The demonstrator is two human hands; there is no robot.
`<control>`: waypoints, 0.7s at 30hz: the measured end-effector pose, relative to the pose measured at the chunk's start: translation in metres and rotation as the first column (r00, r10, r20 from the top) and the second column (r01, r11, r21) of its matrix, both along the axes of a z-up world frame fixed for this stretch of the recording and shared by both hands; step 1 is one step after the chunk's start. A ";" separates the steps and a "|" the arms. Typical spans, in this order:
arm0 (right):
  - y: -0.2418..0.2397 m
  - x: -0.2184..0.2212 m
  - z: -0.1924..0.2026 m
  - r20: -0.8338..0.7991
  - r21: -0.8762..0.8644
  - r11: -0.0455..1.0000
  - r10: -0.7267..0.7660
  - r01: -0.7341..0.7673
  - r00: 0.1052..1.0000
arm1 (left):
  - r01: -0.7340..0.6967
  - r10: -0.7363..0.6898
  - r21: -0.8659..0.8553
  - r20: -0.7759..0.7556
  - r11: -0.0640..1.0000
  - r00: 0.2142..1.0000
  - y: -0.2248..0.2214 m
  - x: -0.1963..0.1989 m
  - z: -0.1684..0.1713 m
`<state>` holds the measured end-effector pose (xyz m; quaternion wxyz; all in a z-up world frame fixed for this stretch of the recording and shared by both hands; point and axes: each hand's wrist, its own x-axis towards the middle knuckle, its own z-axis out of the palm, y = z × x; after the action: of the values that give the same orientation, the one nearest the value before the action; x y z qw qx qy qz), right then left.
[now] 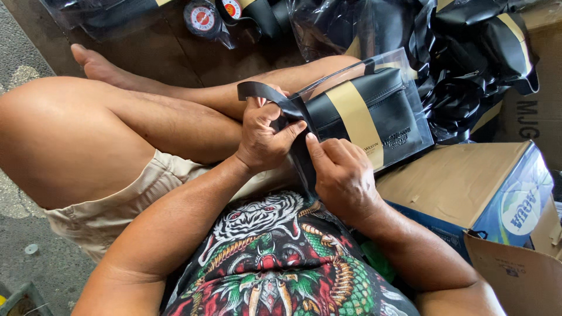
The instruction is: The person ties black ribbons onto small black leather-like pouches and places them into clear plastic packaging sleeves, working through a large pile of items on the floor.
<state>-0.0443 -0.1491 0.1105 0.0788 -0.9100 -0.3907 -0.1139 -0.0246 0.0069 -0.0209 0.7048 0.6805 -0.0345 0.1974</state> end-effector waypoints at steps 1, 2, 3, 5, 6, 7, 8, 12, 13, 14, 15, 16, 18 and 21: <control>0.001 0.000 0.000 0.017 -0.024 1.000 0.003 -0.003 1.000 | 0.000 0.000 -0.014 -0.006 1.000 1.000 0.000 0.001 0.001; 0.000 -0.001 -0.002 0.017 -0.023 1.000 0.002 -0.002 1.000 | 0.001 -0.001 -0.013 -0.006 1.000 1.000 0.000 0.000 0.002; -0.001 -0.002 -0.003 0.013 -0.036 0.999 0.004 -0.004 1.000 | -0.006 0.006 -0.012 -0.009 1.000 1.000 -0.001 0.000 0.003; -0.002 -0.002 -0.005 0.011 -0.047 0.999 0.005 -0.004 1.000 | -0.012 0.012 -0.009 -0.011 1.000 1.000 0.000 0.000 0.015; -0.001 -0.002 -0.004 -0.007 -0.058 0.998 0.007 -0.007 1.000 | 0.002 -0.003 0.017 0.054 1.000 0.999 0.002 0.001 0.025; -0.001 -0.001 -0.003 -0.026 -0.067 0.998 0.008 -0.010 1.000 | 0.014 -0.019 0.046 0.118 0.999 0.993 0.004 0.001 0.036; -0.001 -0.003 -0.003 -0.025 -0.064 0.998 0.007 -0.009 1.000 | 0.015 -0.021 0.049 0.119 0.999 0.993 0.005 0.002 0.044; -0.005 -0.002 -0.014 0.016 -0.116 0.993 0.002 0.000 1.000 | -0.015 -0.031 0.156 0.287 0.988 0.957 0.007 0.010 0.066; -0.008 -0.001 -0.019 0.028 -0.119 0.993 0.003 0.000 1.000 | -0.045 -0.018 0.181 0.329 0.983 0.944 0.006 0.013 0.069; -0.008 -0.001 -0.021 0.035 -0.116 0.993 -0.001 0.005 0.999 | -0.042 -0.023 0.184 0.335 0.982 0.942 0.007 0.014 0.074; -0.009 -0.001 -0.021 0.025 -0.091 0.996 -0.005 0.007 1.000 | -0.011 -0.037 0.132 0.358 0.991 0.933 0.008 0.014 0.080; -0.010 -0.002 -0.022 0.016 -0.067 0.998 -0.008 0.009 1.000 | 0.022 -0.051 0.080 0.380 0.997 0.923 0.008 0.014 0.086; -0.013 -0.002 -0.023 0.026 -0.081 0.997 0.003 -0.001 1.000 | 0.027 -0.059 0.086 0.395 0.996 0.917 0.004 0.013 0.092; -0.015 -0.001 -0.026 0.023 -0.082 0.996 0.019 -0.017 1.000 | 0.007 -0.059 0.124 0.417 0.992 0.907 -0.001 0.014 0.086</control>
<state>-0.0456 -0.1637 0.0849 0.0376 -0.9075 -0.4041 -0.1079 -0.0108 0.0058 0.0649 0.6422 0.6625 -0.2084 0.3245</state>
